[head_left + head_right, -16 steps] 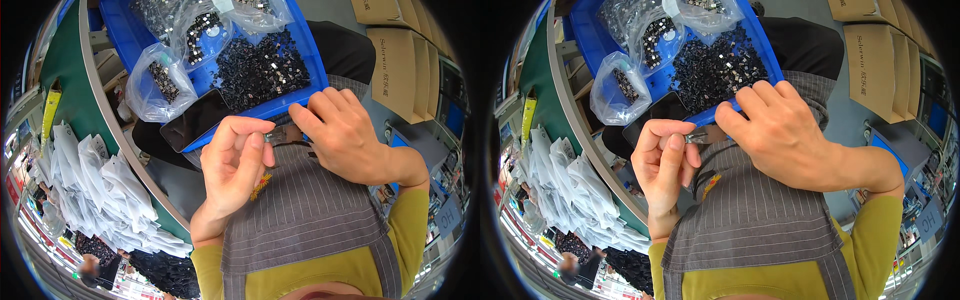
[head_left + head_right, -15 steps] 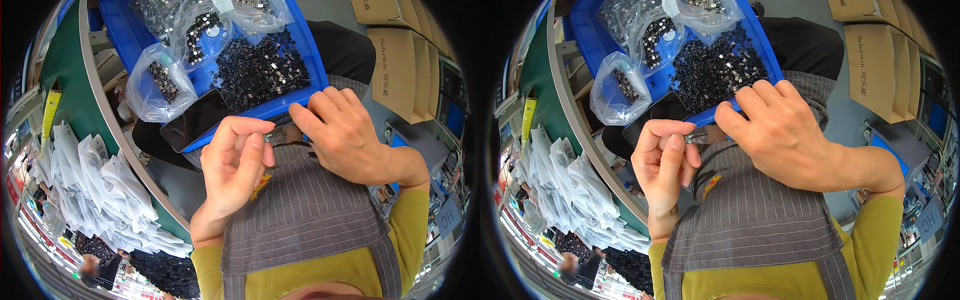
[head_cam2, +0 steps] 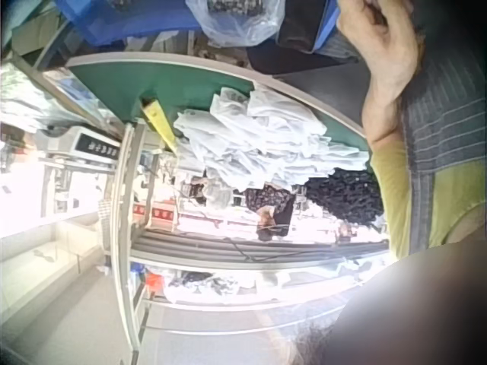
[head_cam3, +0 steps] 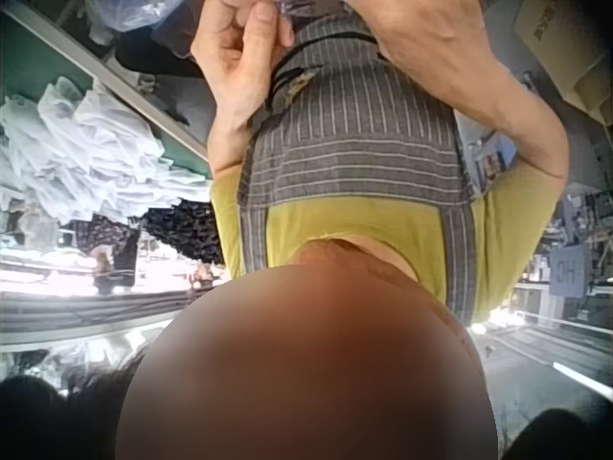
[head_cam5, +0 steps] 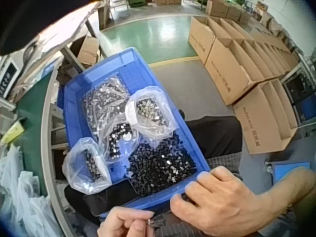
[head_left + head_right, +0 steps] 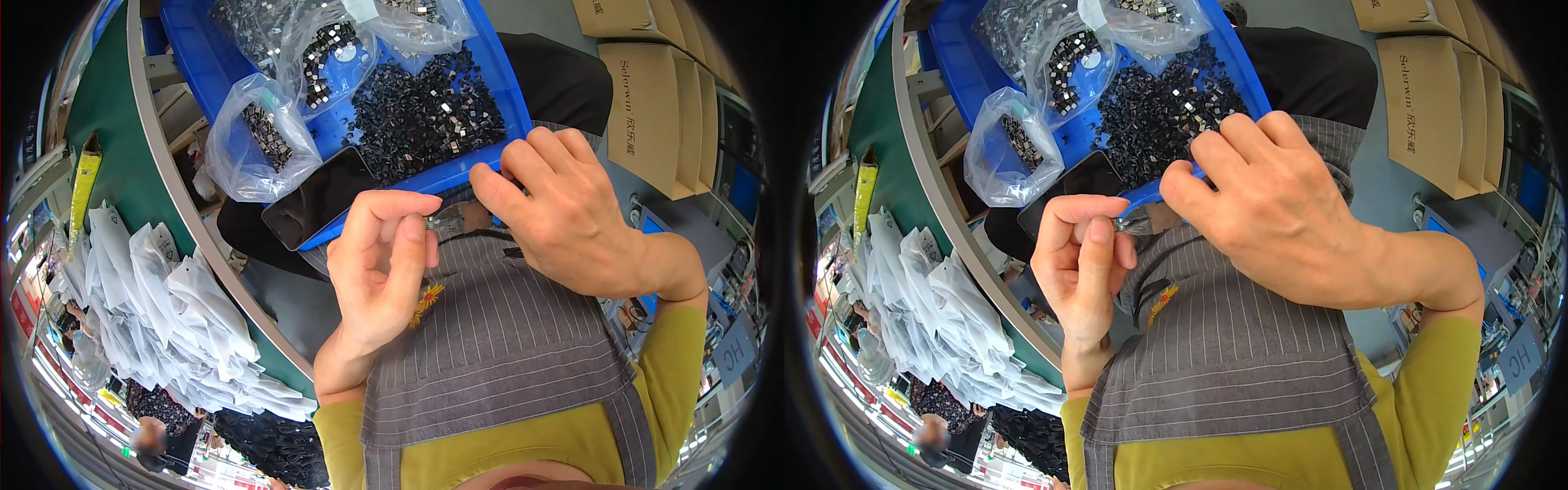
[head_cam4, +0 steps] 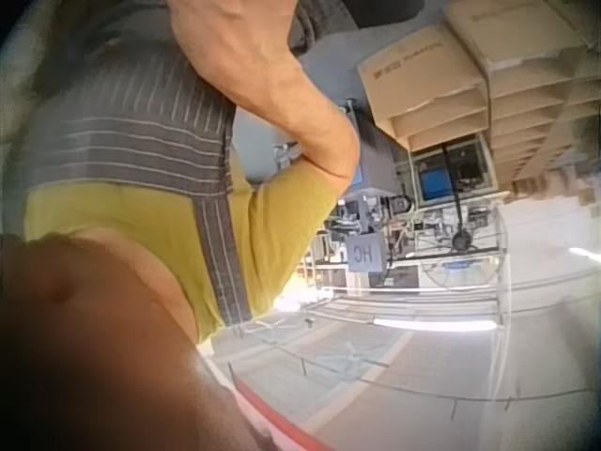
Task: Processing small electronic or mechanical components using pliers at a factory workbench.
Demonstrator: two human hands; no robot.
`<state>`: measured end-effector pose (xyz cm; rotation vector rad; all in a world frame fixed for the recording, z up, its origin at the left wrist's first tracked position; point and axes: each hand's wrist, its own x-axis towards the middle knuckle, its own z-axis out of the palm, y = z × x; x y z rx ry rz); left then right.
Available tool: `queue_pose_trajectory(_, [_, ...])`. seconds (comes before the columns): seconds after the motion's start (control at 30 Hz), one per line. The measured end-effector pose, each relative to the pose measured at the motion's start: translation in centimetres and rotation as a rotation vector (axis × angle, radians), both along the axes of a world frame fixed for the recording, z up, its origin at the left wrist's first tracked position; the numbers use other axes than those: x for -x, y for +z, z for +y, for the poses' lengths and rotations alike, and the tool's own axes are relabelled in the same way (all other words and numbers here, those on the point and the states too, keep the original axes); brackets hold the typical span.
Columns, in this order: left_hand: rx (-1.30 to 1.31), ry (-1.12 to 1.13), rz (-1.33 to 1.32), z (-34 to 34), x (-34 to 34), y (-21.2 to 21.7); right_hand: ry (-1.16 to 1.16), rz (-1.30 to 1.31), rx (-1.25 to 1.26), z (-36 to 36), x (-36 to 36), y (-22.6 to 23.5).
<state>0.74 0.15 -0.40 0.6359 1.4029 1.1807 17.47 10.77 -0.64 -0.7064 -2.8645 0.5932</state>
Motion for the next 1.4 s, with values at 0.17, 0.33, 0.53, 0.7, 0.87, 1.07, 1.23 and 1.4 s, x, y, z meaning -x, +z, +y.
queue_pose_trajectory(0.17, [-0.052, 0.002, -0.164, -0.3, 0.4, -0.3, -0.041, 0.006, 0.123, 0.2, -0.2, 0.3])
queue_pose_trajectory(0.33, [-0.057, 0.093, -0.251, -0.1, -0.1, -0.3, -0.078, 0.027, 0.159, -0.8, -0.3, -0.2])
queue_pose_trajectory(0.53, [-0.098, 0.072, -0.283, -0.7, -0.3, -0.7, -0.120, 0.076, 0.108, -1.4, 0.3, -0.9])
queue_pose_trajectory(0.7, [-0.118, 0.063, -0.290, -0.8, -0.6, -0.6, -0.140, 0.091, 0.074, -1.5, 0.3, -0.8])
queue_pose_trajectory(0.87, [-0.111, 0.056, -0.262, -0.9, -0.6, -0.5, -0.139, 0.107, 0.053, -1.5, 0.3, -0.9])
queue_pose_trajectory(1.07, [-0.159, 0.058, -0.209, -1.0, -1.0, -0.8, -0.147, 0.092, 0.026, -1.5, 0.4, -0.8])
queue_pose_trajectory(1.23, [-0.172, 0.045, -0.112, -0.9, -1.1, -0.6, -0.121, 0.042, 0.093, -1.4, 0.0, -0.4])
queue_pose_trajectory(1.4, [-0.158, 0.058, -0.190, -1.2, -0.5, -0.5, -0.088, 0.051, 0.322, -1.5, -0.3, -0.4])
